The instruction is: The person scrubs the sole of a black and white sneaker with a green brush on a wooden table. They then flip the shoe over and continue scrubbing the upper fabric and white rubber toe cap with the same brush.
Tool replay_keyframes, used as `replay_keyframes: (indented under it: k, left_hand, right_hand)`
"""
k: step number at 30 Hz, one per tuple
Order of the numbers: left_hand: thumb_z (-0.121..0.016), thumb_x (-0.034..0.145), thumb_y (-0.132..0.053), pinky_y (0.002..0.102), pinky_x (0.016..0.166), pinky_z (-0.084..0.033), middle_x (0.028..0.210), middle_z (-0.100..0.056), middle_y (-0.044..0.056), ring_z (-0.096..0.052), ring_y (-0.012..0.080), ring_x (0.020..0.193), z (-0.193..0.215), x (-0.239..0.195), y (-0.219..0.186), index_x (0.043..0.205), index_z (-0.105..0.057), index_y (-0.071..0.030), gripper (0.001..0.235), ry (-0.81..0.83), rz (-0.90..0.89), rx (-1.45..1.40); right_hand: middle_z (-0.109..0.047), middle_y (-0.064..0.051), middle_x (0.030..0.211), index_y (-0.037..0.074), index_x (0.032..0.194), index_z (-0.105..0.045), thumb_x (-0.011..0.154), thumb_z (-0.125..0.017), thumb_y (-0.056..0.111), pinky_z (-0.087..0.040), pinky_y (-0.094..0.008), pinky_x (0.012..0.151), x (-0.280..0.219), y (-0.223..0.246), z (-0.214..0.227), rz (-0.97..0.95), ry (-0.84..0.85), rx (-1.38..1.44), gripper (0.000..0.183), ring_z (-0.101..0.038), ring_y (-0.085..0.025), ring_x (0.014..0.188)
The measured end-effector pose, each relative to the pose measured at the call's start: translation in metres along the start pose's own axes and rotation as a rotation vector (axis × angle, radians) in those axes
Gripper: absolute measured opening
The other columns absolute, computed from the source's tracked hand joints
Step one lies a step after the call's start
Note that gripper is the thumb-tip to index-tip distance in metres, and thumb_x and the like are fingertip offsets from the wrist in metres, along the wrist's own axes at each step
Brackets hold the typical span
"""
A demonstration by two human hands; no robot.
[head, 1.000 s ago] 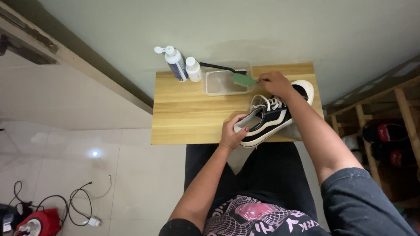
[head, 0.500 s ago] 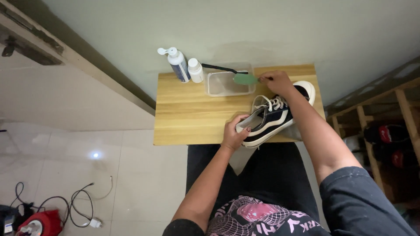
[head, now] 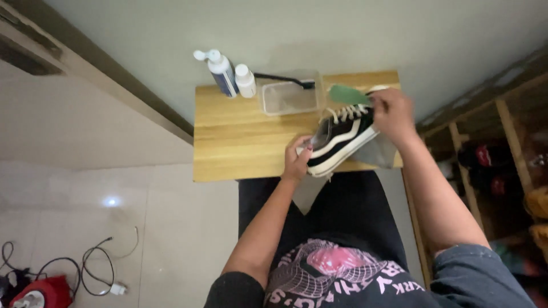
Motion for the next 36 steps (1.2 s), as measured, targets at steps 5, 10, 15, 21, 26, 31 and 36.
replay_keyframes:
  k: [5, 10, 15, 21, 26, 31, 36]
  left_hand:
    - [-0.068, 0.088, -0.029, 0.039, 0.093, -0.053, 0.093, -0.072, 0.01, -0.064, 0.0174, 0.097, 0.0, -0.002, -0.014, 0.115, -0.074, -0.005, 0.037, -0.021, -0.023, -0.022]
    - [-0.066, 0.091, -0.026, 0.04, 0.093, -0.052, 0.093, -0.071, 0.01, -0.061, 0.0136, 0.097, -0.004, -0.001, -0.033, 0.113, -0.074, -0.003, 0.033, -0.031, -0.039, -0.051]
    - [-0.066, 0.093, -0.028, 0.035, 0.095, -0.051, 0.092, -0.072, 0.009, -0.064, 0.0143, 0.097, -0.005, -0.001, -0.036, 0.109, -0.075, -0.006, 0.029, -0.028, 0.018, -0.038]
    - [-0.068, 0.09, -0.025, 0.037, 0.096, -0.051, 0.091, -0.072, 0.01, -0.066, 0.0154, 0.097, -0.004, -0.003, -0.022, 0.107, -0.076, -0.007, 0.025, -0.036, 0.045, -0.007]
    - [-0.064, 0.092, -0.029, 0.035, 0.091, -0.05, 0.085, -0.067, 0.006, -0.06, 0.0129, 0.094, -0.004, -0.001, -0.027, 0.097, -0.073, -0.007, 0.024, -0.056, 0.041, -0.043]
    - [-0.065, 0.094, -0.03, 0.037, 0.093, -0.049, 0.088, -0.066, 0.007, -0.059, 0.0143, 0.096, -0.002, 0.002, -0.009, 0.1, -0.073, -0.005, 0.028, -0.083, 0.047, -0.083]
    - [-0.061, 0.095, -0.03, 0.035, 0.094, -0.049, 0.088, -0.064, 0.006, -0.058, 0.0143, 0.095, -0.001, 0.004, -0.018, 0.095, -0.07, -0.007, 0.024, -0.087, 0.011, -0.056]
  right_hand:
    - [-0.049, -0.009, 0.057, 0.011, 0.067, -0.057, 0.115, -0.065, 0.034, -0.041, -0.037, 0.061, -0.077, -0.027, 0.033, -0.283, -0.172, -0.19, 0.054, -0.054, -0.029, 0.063]
    - [-0.038, -0.007, 0.045, 0.013, 0.055, -0.053, 0.114, -0.067, 0.043, -0.033, -0.035, 0.054, -0.11, -0.05, 0.02, -0.449, -0.257, -0.104, 0.068, -0.042, -0.022, 0.05]
    - [-0.056, -0.006, 0.05, 0.015, 0.057, -0.061, 0.105, -0.077, 0.036, -0.049, -0.035, 0.047, -0.106, -0.064, 0.012, -0.057, -0.471, -0.745, 0.055, -0.065, -0.031, 0.051]
    - [-0.055, -0.006, 0.053, 0.015, 0.06, -0.058, 0.094, -0.077, 0.022, -0.043, -0.036, 0.045, -0.127, -0.017, -0.028, 0.362, -0.326, -1.005, 0.039, -0.056, -0.028, 0.045]
    - [-0.045, -0.002, 0.052, 0.017, 0.064, -0.054, 0.102, -0.067, 0.022, -0.036, -0.034, 0.043, -0.121, -0.04, -0.03, 0.231, -0.349, -0.976, 0.04, -0.051, -0.026, 0.046]
    - [-0.043, 0.0, 0.058, 0.022, 0.073, -0.053, 0.098, -0.06, 0.017, -0.032, -0.035, 0.044, -0.109, 0.023, -0.03, 0.454, -0.281, -1.15, 0.027, -0.047, -0.02, 0.05]
    - [-0.042, -0.001, 0.054, 0.019, 0.072, -0.058, 0.093, -0.071, 0.015, -0.037, -0.034, 0.042, -0.125, -0.007, -0.061, 0.376, -0.317, -1.171, 0.025, -0.046, -0.022, 0.045]
Point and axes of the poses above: each hand's wrist, its own x-axis towards the middle knuckle, its own z-axis out of the back of the hand, y = z × x, the point moved 6 cm from there along x, towards the middle knuckle
